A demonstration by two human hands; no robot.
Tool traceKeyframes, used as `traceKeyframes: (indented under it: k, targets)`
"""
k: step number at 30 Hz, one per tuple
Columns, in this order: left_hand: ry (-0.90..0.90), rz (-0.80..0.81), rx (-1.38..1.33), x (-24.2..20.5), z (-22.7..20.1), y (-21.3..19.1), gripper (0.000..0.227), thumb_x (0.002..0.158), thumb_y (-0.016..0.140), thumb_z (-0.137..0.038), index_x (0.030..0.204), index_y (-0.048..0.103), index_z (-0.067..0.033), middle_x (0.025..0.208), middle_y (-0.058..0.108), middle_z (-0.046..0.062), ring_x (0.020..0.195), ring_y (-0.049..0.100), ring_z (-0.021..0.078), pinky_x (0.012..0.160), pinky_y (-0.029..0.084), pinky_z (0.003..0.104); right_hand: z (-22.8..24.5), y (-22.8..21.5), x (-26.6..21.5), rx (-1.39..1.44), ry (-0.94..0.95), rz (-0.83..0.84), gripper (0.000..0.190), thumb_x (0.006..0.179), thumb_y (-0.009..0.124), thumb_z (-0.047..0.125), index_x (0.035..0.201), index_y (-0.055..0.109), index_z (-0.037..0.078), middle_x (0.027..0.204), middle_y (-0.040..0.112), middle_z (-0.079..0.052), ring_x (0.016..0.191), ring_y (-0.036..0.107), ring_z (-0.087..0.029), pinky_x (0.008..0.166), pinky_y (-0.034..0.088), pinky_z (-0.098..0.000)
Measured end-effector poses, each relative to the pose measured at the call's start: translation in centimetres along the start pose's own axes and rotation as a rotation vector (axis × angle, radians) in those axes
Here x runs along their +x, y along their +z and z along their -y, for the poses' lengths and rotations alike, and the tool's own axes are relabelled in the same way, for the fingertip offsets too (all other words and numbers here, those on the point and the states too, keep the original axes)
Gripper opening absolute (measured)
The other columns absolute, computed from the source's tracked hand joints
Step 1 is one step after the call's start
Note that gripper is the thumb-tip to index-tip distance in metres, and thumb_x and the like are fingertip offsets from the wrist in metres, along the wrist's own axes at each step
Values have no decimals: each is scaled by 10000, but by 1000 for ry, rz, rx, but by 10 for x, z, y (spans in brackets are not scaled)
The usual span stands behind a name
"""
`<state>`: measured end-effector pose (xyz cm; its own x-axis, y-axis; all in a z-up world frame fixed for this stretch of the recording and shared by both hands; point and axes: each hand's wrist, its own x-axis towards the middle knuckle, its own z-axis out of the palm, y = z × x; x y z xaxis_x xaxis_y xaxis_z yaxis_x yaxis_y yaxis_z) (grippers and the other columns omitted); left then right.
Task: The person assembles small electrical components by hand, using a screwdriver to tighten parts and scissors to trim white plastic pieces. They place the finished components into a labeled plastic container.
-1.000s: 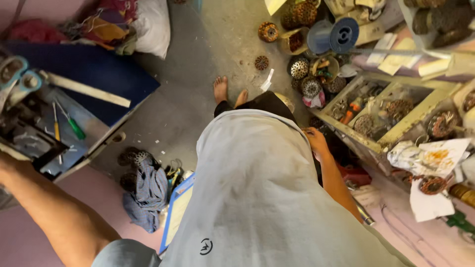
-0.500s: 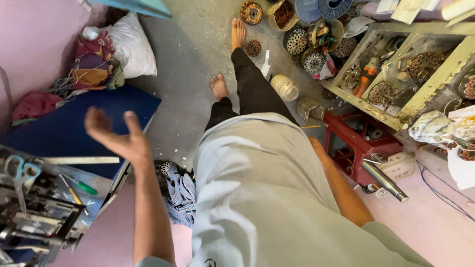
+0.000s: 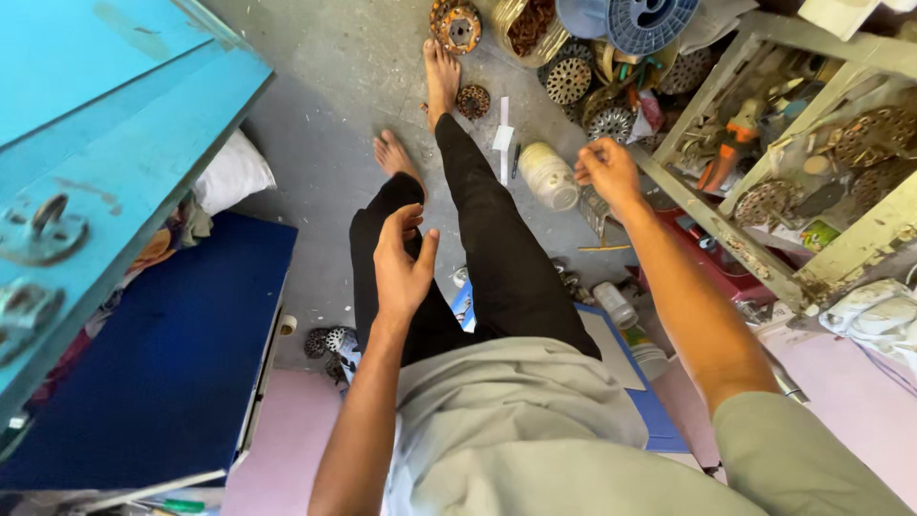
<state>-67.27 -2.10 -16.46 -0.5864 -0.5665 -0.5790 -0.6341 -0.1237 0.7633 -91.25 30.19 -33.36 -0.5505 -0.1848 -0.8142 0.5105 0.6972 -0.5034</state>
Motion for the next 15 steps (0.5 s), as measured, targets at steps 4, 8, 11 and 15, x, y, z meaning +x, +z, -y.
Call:
traceKeyframes:
  k: [4, 8, 11, 15]
  targets:
    - [-105, 118, 398, 21, 58, 7, 418, 891, 775, -189, 1257, 640, -39, 1258, 684, 156, 1211, 619, 354, 1040, 498, 447, -10, 52, 18, -159, -37, 130, 178, 1013, 667, 167, 1088, 644, 8, 856, 724, -97, 723, 709, -170, 647, 581, -321]
    - [-231, 271, 597, 18, 132, -7, 699, 780, 862, -277, 1385, 577, -77, 1448, 498, 249, 1315, 453, 441, 1069, 410, 476, -28, 115, -17, -482, -281, 215, 373, 887, 778, 309, 1168, 694, 77, 1154, 719, -148, 1094, 670, -278, 968, 536, -408]
    - [-467, 352, 356, 17, 178, -7, 955, 731, 876, -375, 1518, 417, -92, 1537, 431, 247, 1395, 432, 401, 1111, 389, 446, -42, 161, -33, -580, -412, 179, 603, 819, 841, 428, 1359, 675, 216, 1540, 478, -208, 1435, 423, -398, 1187, 359, -477]
    - [-835, 394, 168, 36, 217, 3, 1102, 747, 834, -494, 1608, 267, -107, 1542, 447, 249, 1407, 490, 358, 1130, 431, 431, -57, 209, -28, -496, 155, 304, 866, 706, 872, 549, 1461, 535, 292, 1618, 275, -244, 1475, 315, -434, 1168, 344, -480]
